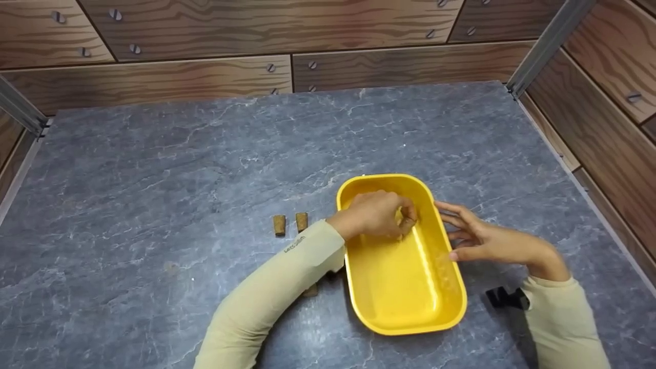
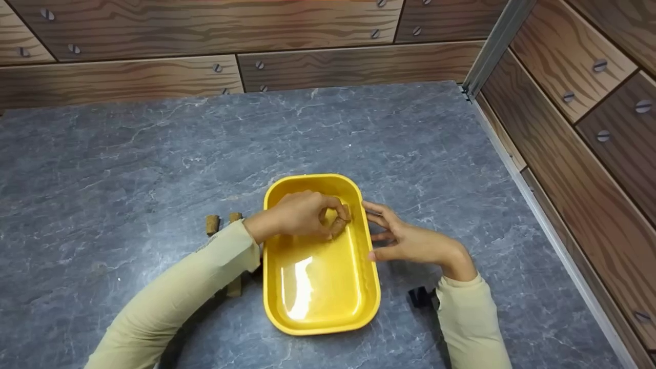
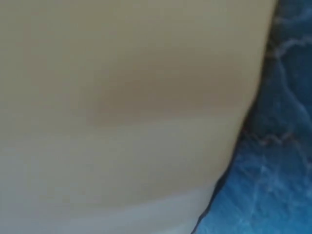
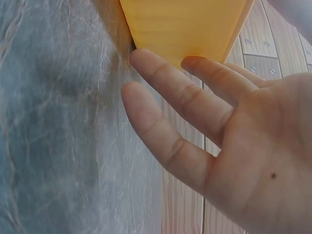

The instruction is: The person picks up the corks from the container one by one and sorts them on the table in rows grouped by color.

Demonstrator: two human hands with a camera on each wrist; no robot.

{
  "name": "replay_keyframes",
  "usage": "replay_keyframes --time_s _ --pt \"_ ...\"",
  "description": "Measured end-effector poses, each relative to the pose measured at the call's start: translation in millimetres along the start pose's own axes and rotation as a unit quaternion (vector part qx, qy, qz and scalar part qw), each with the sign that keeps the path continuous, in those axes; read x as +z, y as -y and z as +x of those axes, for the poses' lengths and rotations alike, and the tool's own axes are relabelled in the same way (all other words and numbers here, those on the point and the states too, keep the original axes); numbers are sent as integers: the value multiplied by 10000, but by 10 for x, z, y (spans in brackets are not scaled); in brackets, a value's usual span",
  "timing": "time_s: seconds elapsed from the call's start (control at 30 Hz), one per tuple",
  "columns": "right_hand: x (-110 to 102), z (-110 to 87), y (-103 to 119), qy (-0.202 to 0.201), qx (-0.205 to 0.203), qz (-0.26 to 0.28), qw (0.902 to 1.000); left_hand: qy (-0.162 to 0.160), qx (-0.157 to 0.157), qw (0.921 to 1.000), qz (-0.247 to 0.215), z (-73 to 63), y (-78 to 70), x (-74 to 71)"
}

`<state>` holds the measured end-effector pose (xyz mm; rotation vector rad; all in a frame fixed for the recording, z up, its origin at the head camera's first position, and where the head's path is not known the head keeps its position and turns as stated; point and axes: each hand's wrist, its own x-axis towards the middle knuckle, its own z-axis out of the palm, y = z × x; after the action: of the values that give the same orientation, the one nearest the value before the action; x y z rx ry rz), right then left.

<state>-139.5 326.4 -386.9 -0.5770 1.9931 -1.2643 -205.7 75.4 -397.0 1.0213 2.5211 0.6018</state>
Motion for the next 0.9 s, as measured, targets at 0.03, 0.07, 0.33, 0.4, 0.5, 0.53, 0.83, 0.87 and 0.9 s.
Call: replay_keyframes --time_s 0.03,0.07,0.33,0.4,0.5,0.53,0.83,0.87,0.9 --pt "3 1 0 11 -13 25 10000 -6 19 10000 -71 -10 3 -9" --pt "7 0 1 17 -27 41 10000 -8 33 9999 -161 -20 6 -19" --pt "21 3 31 12 16 75 10000 -41 123 9940 -1089 -129 21 -142" --pt "19 4 37 0 53 84 10000 -72 156 9923 -1226 -175 22 -191" --pt "19 9 35 -16 129 104 9999 -153 280 9895 -1411 -254 24 -264" --pt "19 11 33 -15 147 129 9998 -190 347 9883 -1470 -285 24 -292" --pt "8 15 20 22 70 68 9999 -548 607 9545 -2867 -624 97 -525" --pt "8 16 20 12 63 44 10000 -612 586 9506 -2985 -664 126 -529" --pt "8 17 18 14 30 29 10000 -657 558 9465 -3109 -706 161 -530"
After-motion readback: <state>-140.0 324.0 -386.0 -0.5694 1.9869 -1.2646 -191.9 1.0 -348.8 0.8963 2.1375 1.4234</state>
